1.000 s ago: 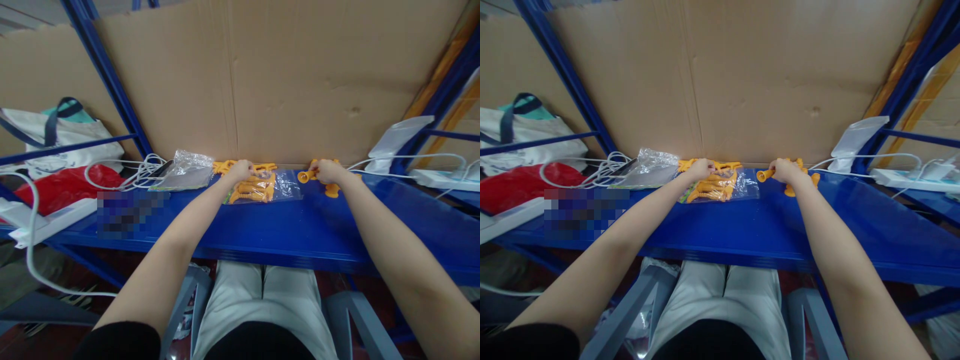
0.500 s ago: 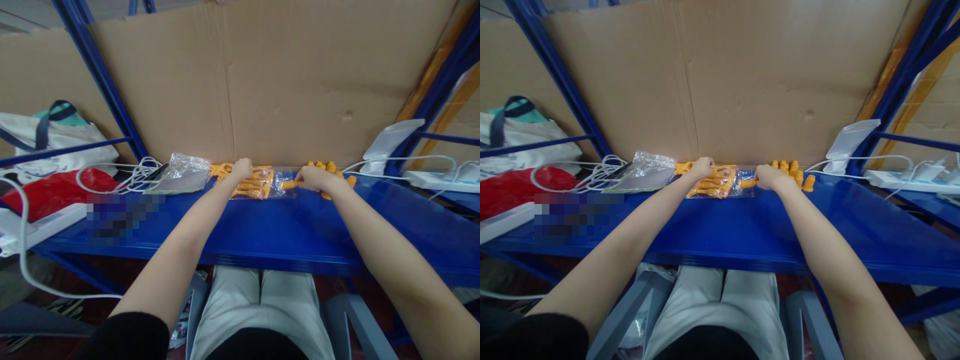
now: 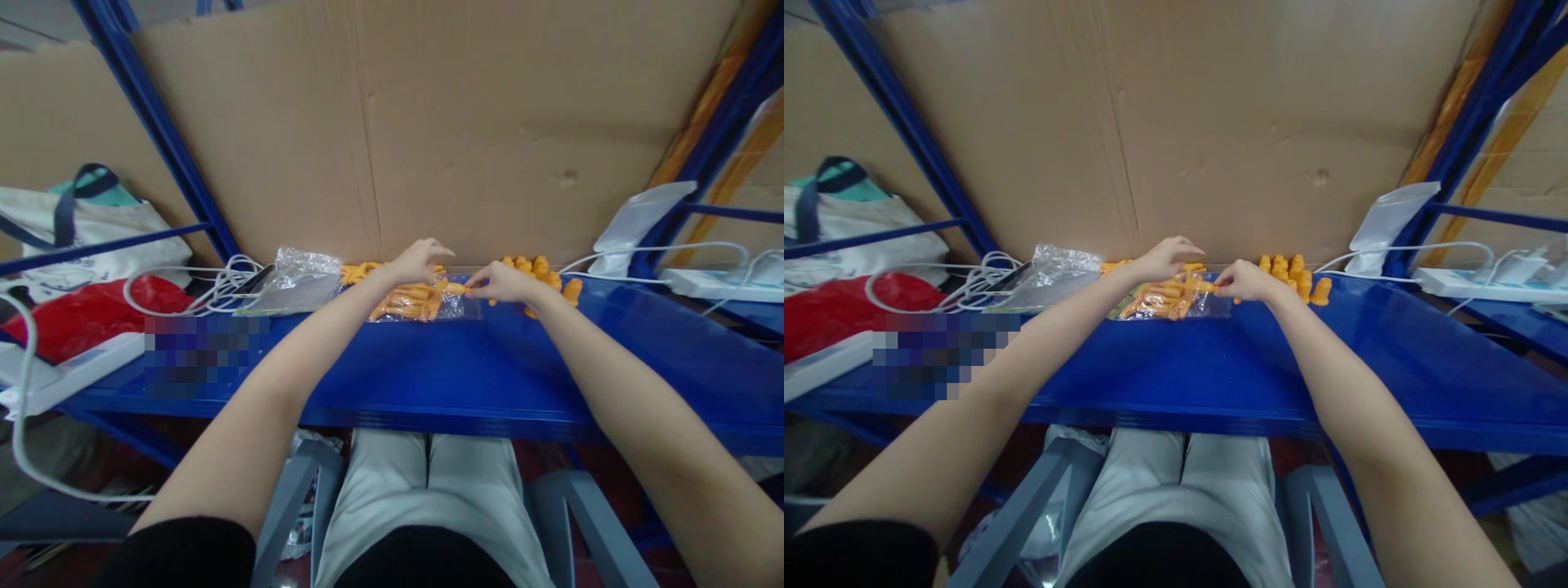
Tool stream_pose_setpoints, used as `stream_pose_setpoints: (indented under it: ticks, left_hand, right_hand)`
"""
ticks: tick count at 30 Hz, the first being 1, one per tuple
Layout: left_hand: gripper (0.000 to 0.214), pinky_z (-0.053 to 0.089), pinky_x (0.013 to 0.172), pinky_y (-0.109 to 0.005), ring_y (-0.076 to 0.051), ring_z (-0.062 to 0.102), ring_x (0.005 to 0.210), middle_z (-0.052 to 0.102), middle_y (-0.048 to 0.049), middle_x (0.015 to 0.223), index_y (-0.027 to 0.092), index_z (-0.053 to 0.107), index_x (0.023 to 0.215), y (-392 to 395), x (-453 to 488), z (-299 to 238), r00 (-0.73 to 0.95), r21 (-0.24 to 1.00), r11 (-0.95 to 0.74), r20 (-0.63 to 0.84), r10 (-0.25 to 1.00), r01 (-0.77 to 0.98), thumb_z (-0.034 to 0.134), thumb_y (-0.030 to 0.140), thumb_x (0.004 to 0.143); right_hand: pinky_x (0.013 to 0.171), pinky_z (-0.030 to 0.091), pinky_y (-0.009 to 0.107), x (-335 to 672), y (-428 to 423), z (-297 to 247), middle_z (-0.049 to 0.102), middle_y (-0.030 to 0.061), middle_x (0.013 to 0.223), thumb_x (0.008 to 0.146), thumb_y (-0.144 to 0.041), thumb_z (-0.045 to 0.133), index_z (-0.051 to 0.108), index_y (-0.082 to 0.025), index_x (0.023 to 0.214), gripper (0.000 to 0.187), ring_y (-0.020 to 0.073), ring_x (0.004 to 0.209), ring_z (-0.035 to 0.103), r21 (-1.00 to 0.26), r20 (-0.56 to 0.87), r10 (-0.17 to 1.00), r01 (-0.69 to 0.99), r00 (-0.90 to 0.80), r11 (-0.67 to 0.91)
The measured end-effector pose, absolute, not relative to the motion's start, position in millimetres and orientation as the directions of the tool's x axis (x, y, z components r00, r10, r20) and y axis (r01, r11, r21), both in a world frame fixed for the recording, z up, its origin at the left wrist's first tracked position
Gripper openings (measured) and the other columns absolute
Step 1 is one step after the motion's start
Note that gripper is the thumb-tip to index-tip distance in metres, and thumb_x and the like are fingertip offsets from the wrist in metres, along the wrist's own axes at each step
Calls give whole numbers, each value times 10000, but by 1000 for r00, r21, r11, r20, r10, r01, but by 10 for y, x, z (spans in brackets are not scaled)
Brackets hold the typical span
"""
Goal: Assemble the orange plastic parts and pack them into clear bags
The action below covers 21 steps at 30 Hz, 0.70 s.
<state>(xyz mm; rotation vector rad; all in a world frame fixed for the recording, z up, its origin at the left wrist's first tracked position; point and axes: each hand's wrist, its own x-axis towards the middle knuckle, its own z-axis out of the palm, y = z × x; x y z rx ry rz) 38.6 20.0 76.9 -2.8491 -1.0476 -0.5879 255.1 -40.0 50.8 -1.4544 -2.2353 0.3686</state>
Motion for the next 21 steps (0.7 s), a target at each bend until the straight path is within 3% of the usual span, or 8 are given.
stream_pose_setpoints:
  ticks: [4, 11, 16, 21]
  left_hand:
    - [506, 297, 1115, -448, -256, 364, 1349, 465, -2, 1452, 294, 679, 1149, 54, 456, 788, 808, 39, -842, 259, 528, 538, 501, 68, 733]
    - [182, 343, 1030, -458, -283, 430, 1246, 593, -78, 1250, 181, 675, 820, -8, 523, 729, 849, -83, -864, 256, 463, 496, 525, 114, 742]
    - [164, 382, 966, -429, -268, 499, 1141, 628, -108, 1115, 156, 654, 783, 7, 609, 726, 845, -122, -866, 322, 428, 485, 496, 123, 751]
    - [231, 376, 1006, -447, -264, 497, 1181, 622, -95, 1182, 179, 654, 911, 34, 632, 661, 820, -71, -875, 391, 418, 479, 477, 140, 768]
  right_hand:
    - [648, 473, 255, 2492, -397, 465, 739, 9, 795, 724, -258, 687, 776, -193, 819, 146, 165, 690, 614, -527, 255, 904, 735, -343, 427]
    - [661, 467, 252, 2345, -341, 311, 727, 6, 768, 724, -273, 657, 773, -167, 812, 180, 147, 667, 595, -568, 295, 871, 661, -393, 490]
    - [575, 431, 236, 2248, -310, 237, 669, -3, 653, 704, -293, 692, 753, -138, 732, 168, 132, 593, 559, -561, 337, 873, 670, -352, 486]
    - [620, 481, 248, 2158, -292, 205, 677, 19, 667, 673, -152, 684, 711, -126, 672, 37, 142, 624, 590, -687, 393, 884, 559, -253, 465]
